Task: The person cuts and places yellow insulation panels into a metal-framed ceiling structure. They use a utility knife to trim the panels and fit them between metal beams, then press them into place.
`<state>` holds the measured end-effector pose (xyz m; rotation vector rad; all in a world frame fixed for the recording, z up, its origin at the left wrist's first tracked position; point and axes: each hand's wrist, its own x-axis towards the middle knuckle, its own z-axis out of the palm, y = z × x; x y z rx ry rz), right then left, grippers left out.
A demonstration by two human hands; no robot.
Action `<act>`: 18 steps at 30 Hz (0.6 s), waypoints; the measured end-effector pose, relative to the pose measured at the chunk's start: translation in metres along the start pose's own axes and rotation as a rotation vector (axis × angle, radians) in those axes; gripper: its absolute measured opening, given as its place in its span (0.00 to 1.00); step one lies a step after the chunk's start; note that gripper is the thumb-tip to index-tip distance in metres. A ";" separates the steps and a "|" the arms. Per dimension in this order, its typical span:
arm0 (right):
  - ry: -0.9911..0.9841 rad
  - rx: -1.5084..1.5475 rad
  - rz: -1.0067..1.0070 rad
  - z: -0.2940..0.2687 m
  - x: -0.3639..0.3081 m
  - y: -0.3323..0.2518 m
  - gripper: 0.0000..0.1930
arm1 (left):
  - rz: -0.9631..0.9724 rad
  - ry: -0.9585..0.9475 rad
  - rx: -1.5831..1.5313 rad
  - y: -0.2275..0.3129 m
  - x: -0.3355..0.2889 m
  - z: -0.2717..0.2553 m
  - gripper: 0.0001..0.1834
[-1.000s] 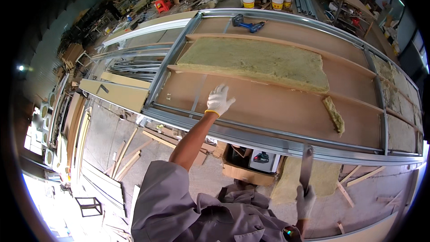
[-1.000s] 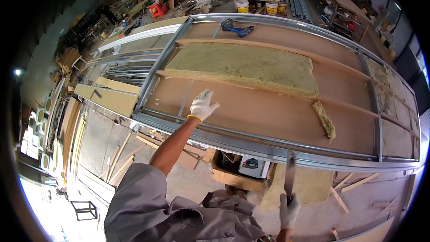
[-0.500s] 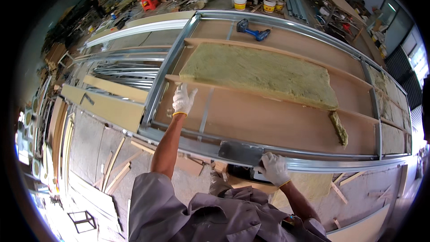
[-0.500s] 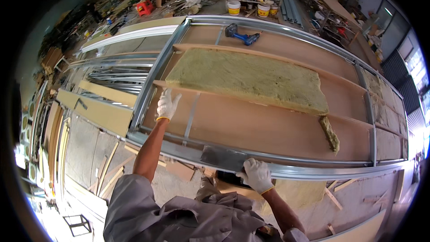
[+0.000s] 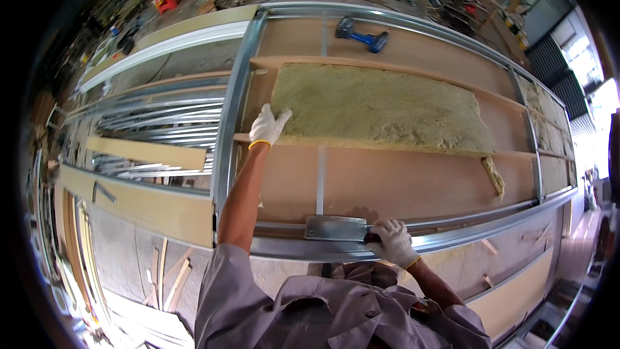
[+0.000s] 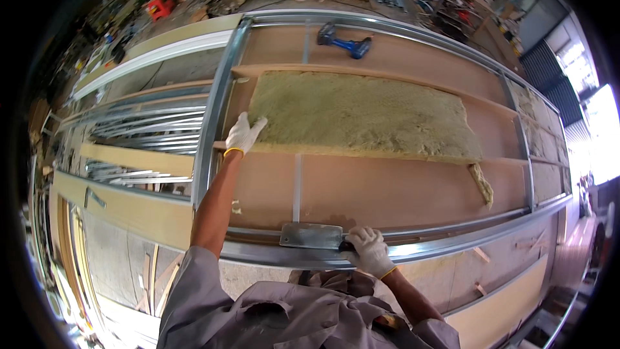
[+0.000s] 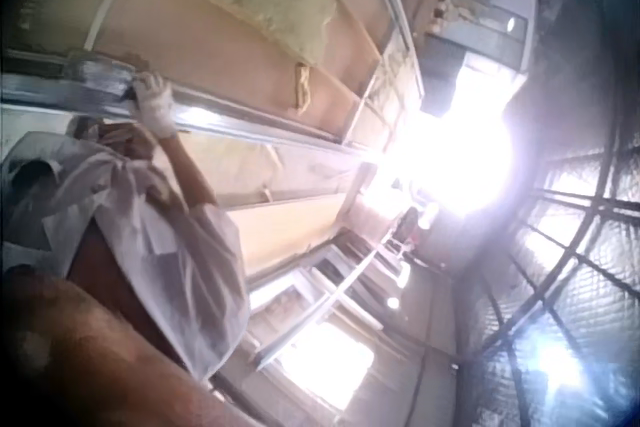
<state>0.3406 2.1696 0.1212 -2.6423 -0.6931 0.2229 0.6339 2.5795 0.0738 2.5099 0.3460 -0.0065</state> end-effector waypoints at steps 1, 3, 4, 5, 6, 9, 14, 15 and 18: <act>0.074 0.012 0.052 -0.004 0.005 0.007 0.27 | -0.037 -0.057 -0.014 0.006 0.004 0.001 0.48; 0.218 -0.038 0.205 -0.015 0.023 0.024 0.28 | -0.053 0.013 -0.035 -0.025 0.023 0.005 0.57; 0.281 0.057 0.369 -0.020 0.024 0.047 0.28 | -0.073 -0.123 -0.090 -0.011 0.029 0.006 0.60; 0.343 0.179 0.474 -0.023 0.039 0.066 0.28 | -0.049 -0.099 -0.203 -0.040 0.041 0.007 0.58; 0.462 0.314 0.583 -0.028 0.049 0.084 0.29 | -0.065 -0.112 -0.223 -0.039 0.045 0.009 0.57; 0.678 0.742 0.840 -0.043 0.069 0.127 0.30 | -0.090 -0.154 -0.285 -0.027 0.046 0.011 0.54; 0.911 1.473 0.984 -0.065 0.096 0.184 0.30 | 0.001 -0.106 -0.378 -0.011 0.035 0.001 0.48; 0.933 1.536 0.964 -0.064 0.113 0.188 0.28 | 0.004 -0.107 -0.471 -0.023 0.036 -0.001 0.45; 0.909 1.561 0.885 -0.067 0.129 0.206 0.21 | -0.005 -0.125 -0.561 0.004 0.022 -0.027 0.36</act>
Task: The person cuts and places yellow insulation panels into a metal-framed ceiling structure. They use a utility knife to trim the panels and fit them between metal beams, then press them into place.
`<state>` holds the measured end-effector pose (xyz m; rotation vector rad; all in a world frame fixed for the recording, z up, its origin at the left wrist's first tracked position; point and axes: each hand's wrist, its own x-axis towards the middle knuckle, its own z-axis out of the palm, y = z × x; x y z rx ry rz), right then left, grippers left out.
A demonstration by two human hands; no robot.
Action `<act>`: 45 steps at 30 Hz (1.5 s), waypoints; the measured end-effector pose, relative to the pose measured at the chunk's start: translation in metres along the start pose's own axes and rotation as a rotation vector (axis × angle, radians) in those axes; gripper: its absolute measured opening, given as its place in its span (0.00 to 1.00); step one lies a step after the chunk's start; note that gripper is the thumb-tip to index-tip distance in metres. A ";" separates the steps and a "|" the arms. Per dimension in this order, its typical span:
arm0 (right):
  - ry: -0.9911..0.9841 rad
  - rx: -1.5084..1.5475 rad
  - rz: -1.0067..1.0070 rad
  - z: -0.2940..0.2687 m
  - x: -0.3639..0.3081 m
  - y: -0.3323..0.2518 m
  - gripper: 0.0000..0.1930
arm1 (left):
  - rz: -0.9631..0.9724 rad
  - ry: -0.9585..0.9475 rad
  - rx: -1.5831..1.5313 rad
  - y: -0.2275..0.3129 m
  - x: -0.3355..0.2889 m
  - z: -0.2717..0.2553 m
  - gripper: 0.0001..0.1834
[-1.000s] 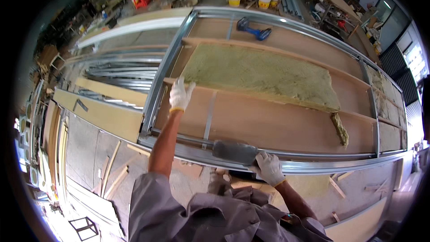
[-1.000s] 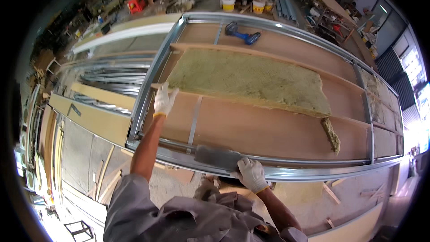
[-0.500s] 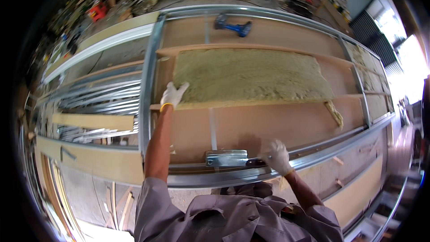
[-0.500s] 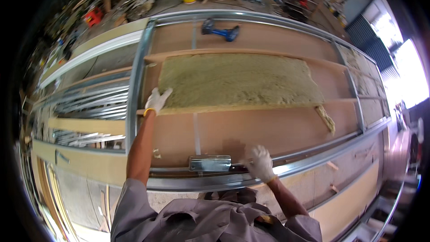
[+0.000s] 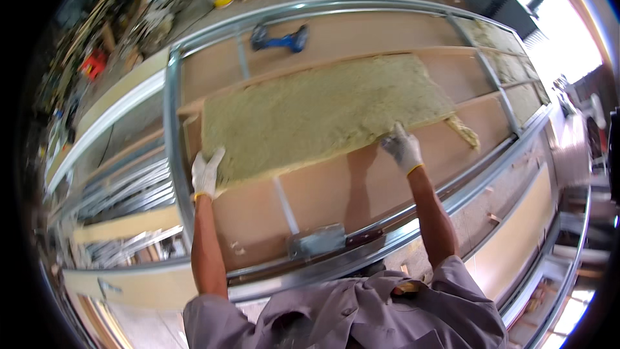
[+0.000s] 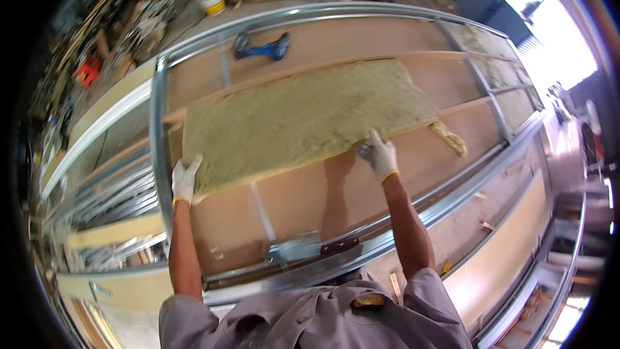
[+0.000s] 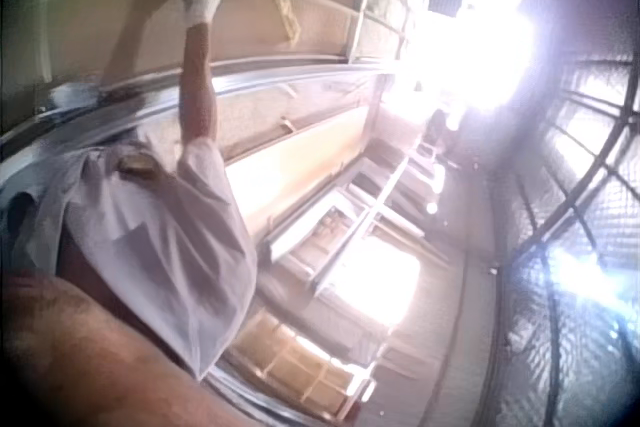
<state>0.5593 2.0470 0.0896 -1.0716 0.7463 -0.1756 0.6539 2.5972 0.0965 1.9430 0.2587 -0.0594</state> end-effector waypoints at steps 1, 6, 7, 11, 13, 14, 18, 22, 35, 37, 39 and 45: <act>-0.044 -0.023 -0.004 -0.002 0.000 0.002 0.19 | -0.019 0.033 0.091 0.015 -0.003 -0.004 0.36; -0.039 -0.284 -0.143 0.041 -0.011 0.019 0.13 | 0.028 0.097 0.183 -0.017 0.008 -0.029 0.36; -0.025 -0.295 -0.155 0.041 -0.008 0.023 0.14 | 0.034 0.066 0.151 -0.018 0.008 -0.027 0.36; -0.046 -0.305 -0.160 0.037 -0.004 0.030 0.18 | 0.005 0.103 0.203 -0.030 0.010 -0.036 0.36; -0.091 -0.325 -0.125 0.048 -0.014 0.032 0.20 | -0.014 0.133 0.247 -0.042 0.011 -0.051 0.36; -0.102 -0.329 -0.116 0.053 -0.018 0.034 0.21 | -0.020 0.139 0.280 -0.044 0.015 -0.061 0.38; -0.071 -0.374 -0.177 0.063 -0.014 0.048 0.24 | 0.058 0.102 0.320 -0.021 0.006 -0.062 0.42; -0.044 -0.392 -0.193 0.080 -0.027 0.052 0.21 | -0.020 0.197 0.630 -0.056 0.020 -0.069 0.43; -0.029 -0.314 -0.183 0.081 -0.021 0.051 0.21 | 0.963 0.080 0.991 -0.016 -0.046 0.013 0.43; -0.062 -0.316 -0.181 0.079 -0.017 0.052 0.21 | 0.925 0.039 0.987 -0.024 -0.045 0.017 0.45; -0.098 -0.339 -0.179 0.078 -0.014 0.051 0.21 | 0.907 0.023 0.995 -0.029 -0.040 0.017 0.47; -0.011 -0.350 -0.217 0.087 -0.020 0.053 0.26 | 0.872 0.005 1.076 -0.025 -0.040 0.015 0.48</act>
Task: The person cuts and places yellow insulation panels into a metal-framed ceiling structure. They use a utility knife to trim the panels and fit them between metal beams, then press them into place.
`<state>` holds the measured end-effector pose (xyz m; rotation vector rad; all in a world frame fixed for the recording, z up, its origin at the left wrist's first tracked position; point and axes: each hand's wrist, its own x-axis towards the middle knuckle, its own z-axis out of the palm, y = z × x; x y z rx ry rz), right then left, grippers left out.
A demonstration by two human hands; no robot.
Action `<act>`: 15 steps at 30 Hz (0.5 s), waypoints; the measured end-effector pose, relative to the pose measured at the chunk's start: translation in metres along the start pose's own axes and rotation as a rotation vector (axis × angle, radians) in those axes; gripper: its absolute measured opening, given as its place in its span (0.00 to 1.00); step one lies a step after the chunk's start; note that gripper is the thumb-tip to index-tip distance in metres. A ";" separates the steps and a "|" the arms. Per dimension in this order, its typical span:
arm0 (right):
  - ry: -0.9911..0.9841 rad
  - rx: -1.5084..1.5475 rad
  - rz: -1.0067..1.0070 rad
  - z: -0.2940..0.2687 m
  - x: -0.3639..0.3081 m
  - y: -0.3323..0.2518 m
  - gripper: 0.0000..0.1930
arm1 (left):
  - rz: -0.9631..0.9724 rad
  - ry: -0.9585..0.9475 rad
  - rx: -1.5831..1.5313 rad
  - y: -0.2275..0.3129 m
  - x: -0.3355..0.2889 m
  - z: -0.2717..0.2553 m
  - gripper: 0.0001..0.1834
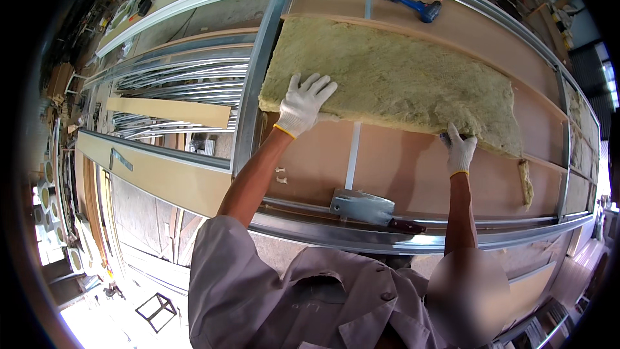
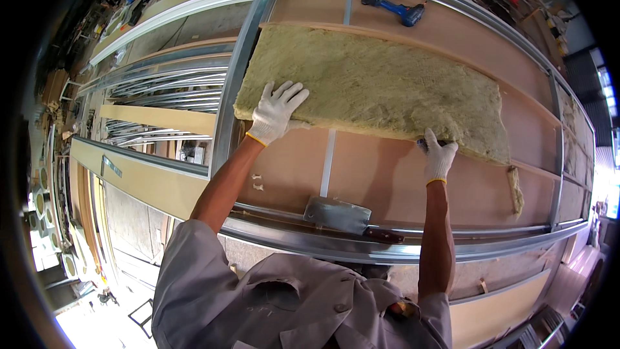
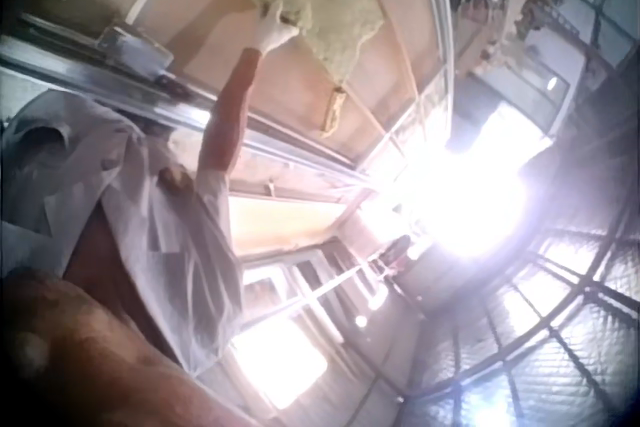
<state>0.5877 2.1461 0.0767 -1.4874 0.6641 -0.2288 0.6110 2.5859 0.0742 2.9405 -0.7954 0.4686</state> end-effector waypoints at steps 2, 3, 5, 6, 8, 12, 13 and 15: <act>0.002 0.009 -0.003 0.002 -0.010 -0.002 0.25 | -0.021 -0.032 -0.014 0.003 -0.004 -0.009 0.50; 0.012 0.017 -0.008 0.001 -0.012 -0.004 0.25 | -0.023 -0.044 -0.023 0.005 -0.002 -0.012 0.51; -0.125 -0.003 -0.018 -0.001 0.001 0.004 0.23 | -0.011 -0.057 -0.035 0.002 0.001 -0.012 0.49; -0.168 -0.027 -0.032 -0.011 0.012 0.004 0.22 | 0.000 -0.052 -0.065 0.000 0.006 -0.011 0.48; -0.095 0.023 -0.095 -0.003 0.010 0.001 0.19 | 0.008 -0.029 -0.099 0.002 0.010 -0.009 0.49; -0.013 0.082 0.018 0.000 0.005 0.008 0.24 | -0.013 -0.042 -0.122 0.014 0.011 -0.014 0.51; -0.019 -0.047 -0.031 -0.010 0.011 0.014 0.26 | 0.013 -0.034 -0.131 0.016 0.015 -0.012 0.51; 0.044 -0.119 -0.006 -0.007 0.003 0.002 0.29 | 0.029 -0.040 -0.132 0.013 0.013 -0.005 0.54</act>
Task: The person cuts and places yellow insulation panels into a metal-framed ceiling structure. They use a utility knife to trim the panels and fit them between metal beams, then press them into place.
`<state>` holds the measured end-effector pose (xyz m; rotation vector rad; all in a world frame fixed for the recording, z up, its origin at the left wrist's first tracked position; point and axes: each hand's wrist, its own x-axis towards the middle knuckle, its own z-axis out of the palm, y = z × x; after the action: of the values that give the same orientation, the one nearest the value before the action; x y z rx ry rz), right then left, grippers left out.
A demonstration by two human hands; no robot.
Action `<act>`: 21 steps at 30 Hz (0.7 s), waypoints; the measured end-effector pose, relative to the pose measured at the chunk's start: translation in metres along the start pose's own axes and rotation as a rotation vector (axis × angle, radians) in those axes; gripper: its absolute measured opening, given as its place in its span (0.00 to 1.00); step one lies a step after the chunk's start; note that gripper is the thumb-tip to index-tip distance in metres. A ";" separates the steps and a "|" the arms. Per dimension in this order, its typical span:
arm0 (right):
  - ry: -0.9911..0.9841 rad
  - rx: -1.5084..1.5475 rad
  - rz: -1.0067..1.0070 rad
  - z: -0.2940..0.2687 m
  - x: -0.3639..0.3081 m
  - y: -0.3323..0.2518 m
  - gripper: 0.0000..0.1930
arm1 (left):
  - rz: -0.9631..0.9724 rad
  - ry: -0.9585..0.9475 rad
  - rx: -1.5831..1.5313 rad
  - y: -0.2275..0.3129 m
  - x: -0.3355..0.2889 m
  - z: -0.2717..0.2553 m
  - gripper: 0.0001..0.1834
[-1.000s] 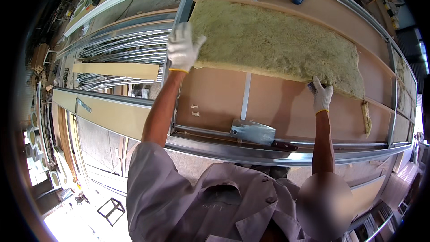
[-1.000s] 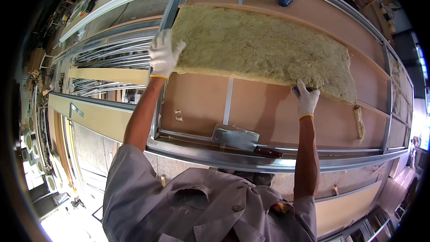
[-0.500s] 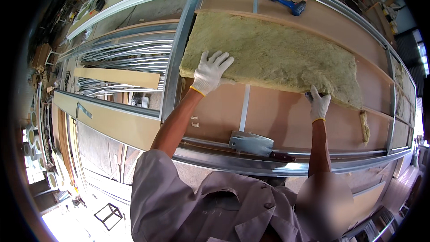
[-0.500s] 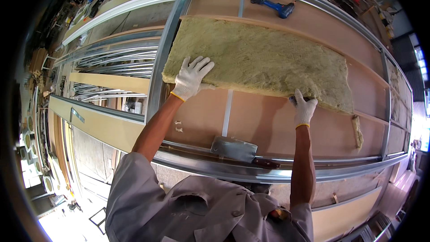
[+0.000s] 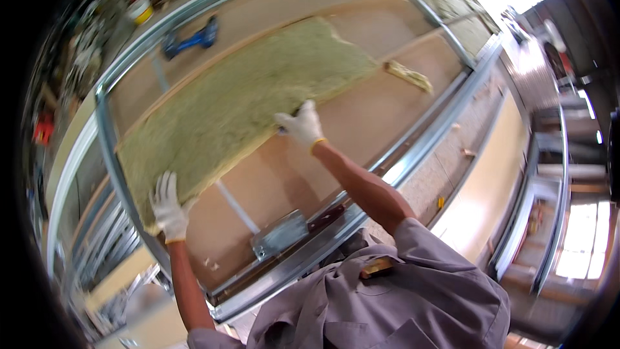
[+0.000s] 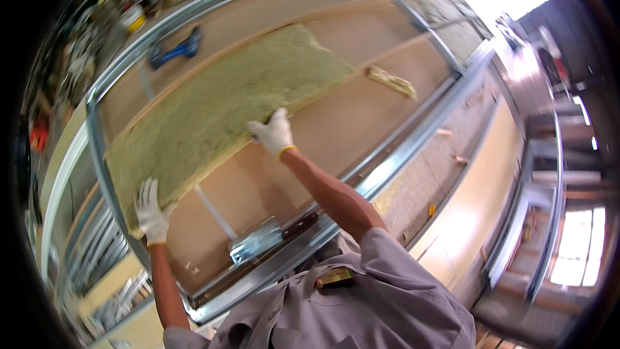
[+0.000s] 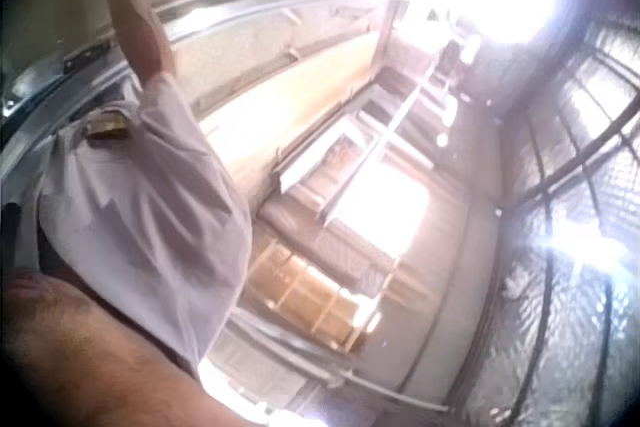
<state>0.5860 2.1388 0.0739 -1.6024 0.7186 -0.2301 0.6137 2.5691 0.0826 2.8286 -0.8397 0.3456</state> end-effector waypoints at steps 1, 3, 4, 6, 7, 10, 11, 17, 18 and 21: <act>-0.002 -0.012 0.020 -0.001 -0.006 -0.011 0.30 | -0.003 -0.015 0.019 -0.003 -0.003 0.005 0.56; -0.025 -0.093 0.073 -0.009 -0.011 -0.024 0.30 | -0.015 -0.077 0.071 -0.007 -0.005 0.008 0.57; -0.027 -0.104 0.073 -0.014 -0.012 -0.023 0.30 | -0.011 -0.108 0.097 -0.004 -0.004 0.005 0.57; -0.057 -0.128 0.077 -0.019 -0.012 -0.020 0.30 | -0.024 -0.174 0.161 -0.001 -0.004 -0.001 0.58; -0.072 -0.116 0.069 -0.022 -0.009 -0.019 0.30 | 0.004 -0.135 0.155 -0.004 -0.004 0.001 0.58; -0.114 -0.107 0.028 -0.030 -0.005 -0.009 0.30 | 0.053 -0.059 0.138 -0.011 -0.009 0.008 0.57; -0.114 -0.113 -0.001 -0.032 -0.006 -0.008 0.30 | 0.059 -0.054 0.136 -0.010 -0.008 0.008 0.57; -0.124 -0.118 0.004 -0.026 0.004 -0.024 0.30 | 0.064 -0.046 0.090 -0.012 -0.007 0.011 0.56; -0.132 -0.130 0.011 -0.024 0.010 -0.024 0.30 | 0.079 -0.061 0.070 -0.012 -0.004 0.011 0.56; -0.042 -0.248 -0.027 -0.008 0.029 -0.010 0.30 | 0.090 -0.102 0.054 -0.018 -0.004 0.011 0.56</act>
<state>0.6078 2.1154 0.0773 -1.8481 0.7151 -0.1297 0.6224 2.5838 0.0696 2.8853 -0.9950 0.2416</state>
